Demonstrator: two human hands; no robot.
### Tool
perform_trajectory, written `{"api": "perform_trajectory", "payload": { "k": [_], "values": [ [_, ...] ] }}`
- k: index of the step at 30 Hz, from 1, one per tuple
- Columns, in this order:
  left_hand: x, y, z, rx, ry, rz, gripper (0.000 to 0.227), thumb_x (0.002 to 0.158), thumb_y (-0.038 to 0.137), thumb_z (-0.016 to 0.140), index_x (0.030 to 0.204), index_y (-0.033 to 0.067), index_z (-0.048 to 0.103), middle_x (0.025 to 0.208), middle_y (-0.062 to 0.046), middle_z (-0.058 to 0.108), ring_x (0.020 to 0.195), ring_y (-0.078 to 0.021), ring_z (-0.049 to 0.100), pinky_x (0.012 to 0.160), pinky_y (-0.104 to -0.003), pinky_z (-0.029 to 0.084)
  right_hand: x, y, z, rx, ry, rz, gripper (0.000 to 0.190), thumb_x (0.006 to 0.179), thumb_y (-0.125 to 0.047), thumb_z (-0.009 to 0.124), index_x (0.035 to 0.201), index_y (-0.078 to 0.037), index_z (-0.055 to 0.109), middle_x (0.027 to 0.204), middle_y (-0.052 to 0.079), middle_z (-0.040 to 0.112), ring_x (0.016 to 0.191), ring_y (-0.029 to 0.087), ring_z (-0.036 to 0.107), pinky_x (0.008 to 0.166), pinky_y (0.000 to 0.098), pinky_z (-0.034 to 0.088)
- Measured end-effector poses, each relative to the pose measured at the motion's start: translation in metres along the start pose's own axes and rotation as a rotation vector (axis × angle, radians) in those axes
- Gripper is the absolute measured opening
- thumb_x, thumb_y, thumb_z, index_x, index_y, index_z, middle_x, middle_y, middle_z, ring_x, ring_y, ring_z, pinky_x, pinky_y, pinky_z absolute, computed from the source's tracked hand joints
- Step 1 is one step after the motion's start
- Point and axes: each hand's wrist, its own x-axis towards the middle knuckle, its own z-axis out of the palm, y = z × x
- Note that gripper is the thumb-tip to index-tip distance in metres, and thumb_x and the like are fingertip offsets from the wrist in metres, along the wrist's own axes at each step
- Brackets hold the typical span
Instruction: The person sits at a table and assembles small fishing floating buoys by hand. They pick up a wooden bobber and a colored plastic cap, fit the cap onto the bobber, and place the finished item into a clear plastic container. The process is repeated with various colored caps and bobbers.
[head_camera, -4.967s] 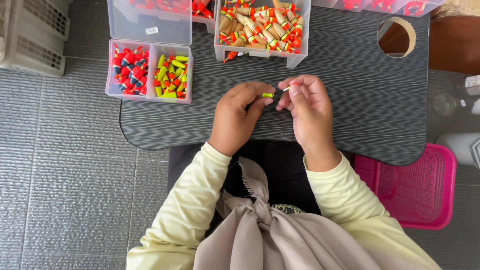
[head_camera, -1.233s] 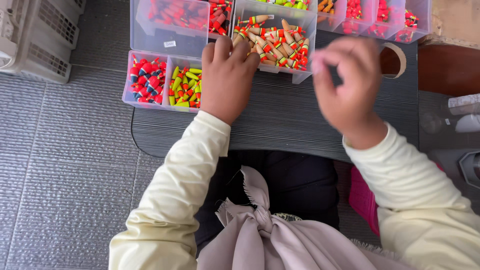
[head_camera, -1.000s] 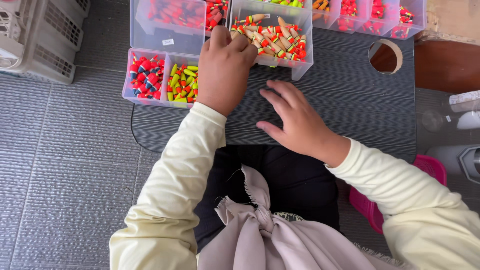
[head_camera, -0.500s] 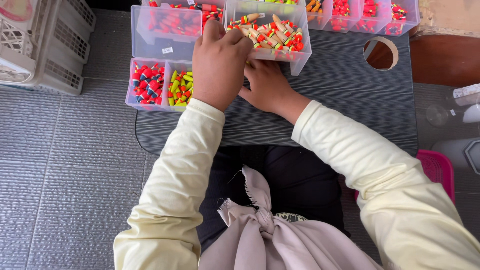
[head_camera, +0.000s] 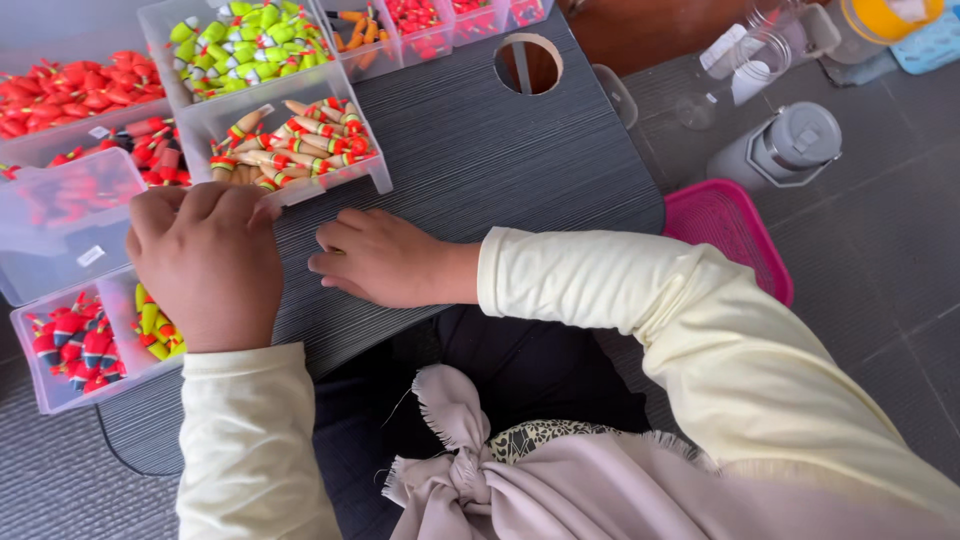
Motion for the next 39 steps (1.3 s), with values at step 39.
{"api": "perform_trajectory", "payload": {
  "k": [39],
  "values": [
    [-0.071, 0.057, -0.028, -0.696, -0.085, -0.449, 0.008, 0.095, 0.025, 0.072, 0.096, 0.0166, 0.074, 0.087, -0.001, 0.071, 0.091, -0.021, 0.067, 0.084, -0.035, 0.056, -0.006, -0.017, -0.06, 0.296, 0.097, 0.003, 0.015, 0.096, -0.015, 0.074, 0.109, -0.008, 0.071, 0.102, 0.005, 0.067, 0.095, 0.029, 0.063, 0.082, 0.0413, 0.053]
  ]
}}
